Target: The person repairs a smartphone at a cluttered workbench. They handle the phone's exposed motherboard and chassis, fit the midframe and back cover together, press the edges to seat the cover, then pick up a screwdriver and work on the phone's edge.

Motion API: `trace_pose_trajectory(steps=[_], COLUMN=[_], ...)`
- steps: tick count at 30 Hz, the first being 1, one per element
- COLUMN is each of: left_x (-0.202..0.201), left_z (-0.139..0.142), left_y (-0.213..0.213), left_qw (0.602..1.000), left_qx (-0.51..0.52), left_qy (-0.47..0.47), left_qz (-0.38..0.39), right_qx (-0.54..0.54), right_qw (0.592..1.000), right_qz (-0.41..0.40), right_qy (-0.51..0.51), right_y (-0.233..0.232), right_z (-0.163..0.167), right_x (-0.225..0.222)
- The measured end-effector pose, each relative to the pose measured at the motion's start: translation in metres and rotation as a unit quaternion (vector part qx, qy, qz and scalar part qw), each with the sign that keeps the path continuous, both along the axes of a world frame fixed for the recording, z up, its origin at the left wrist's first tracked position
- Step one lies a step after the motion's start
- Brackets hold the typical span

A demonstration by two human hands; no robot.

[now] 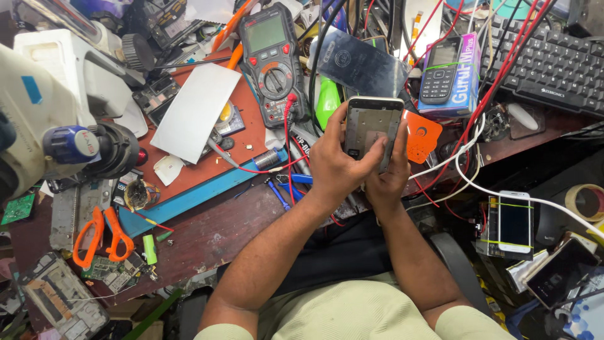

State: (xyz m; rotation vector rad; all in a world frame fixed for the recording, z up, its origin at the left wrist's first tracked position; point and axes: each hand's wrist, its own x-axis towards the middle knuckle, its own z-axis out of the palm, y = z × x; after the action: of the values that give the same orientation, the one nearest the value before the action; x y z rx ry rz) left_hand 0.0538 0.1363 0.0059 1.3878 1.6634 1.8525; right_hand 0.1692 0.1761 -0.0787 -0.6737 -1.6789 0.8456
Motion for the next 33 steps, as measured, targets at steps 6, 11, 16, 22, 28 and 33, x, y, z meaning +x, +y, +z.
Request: trace_pose_trajectory(steps=[6, 11, 16, 22, 28, 33], left_x=[-0.001, 0.001, 0.0, 0.001, 0.001, 0.0], left_z=[-0.003, -0.01, -0.015, -0.018, -0.015, -0.013], left_y=[0.001, 0.003, 0.004, 0.004, 0.004, 0.004], left_qw=[1.0, 0.999, 0.998, 0.997, 0.999, 0.998], left_qx=[0.02, -0.027, -0.024, -0.029, -0.023, -0.03], left_qy=[0.022, 0.025, 0.049, 0.038, -0.015, -0.035], left_qz=[0.003, 0.022, 0.032, 0.062, 0.038, 0.031], right_qx=[0.009, -0.079, -0.066, -0.076, -0.069, -0.189], right_qw=[1.0, 0.995, 0.996, 0.994, 0.99, 0.96], right_qz=[-0.011, 0.043, 0.045, 0.056, 0.067, 0.11], right_qy=[0.004, 0.049, 0.041, 0.06, 0.099, 0.175], right_y=[0.0, 0.0, 0.0, -0.004, -0.002, -0.005], right_z=[0.003, 0.007, 0.012, 0.015, 0.012, 0.016], right_x=[0.002, 0.004, 0.003, 0.005, 0.002, 0.001])
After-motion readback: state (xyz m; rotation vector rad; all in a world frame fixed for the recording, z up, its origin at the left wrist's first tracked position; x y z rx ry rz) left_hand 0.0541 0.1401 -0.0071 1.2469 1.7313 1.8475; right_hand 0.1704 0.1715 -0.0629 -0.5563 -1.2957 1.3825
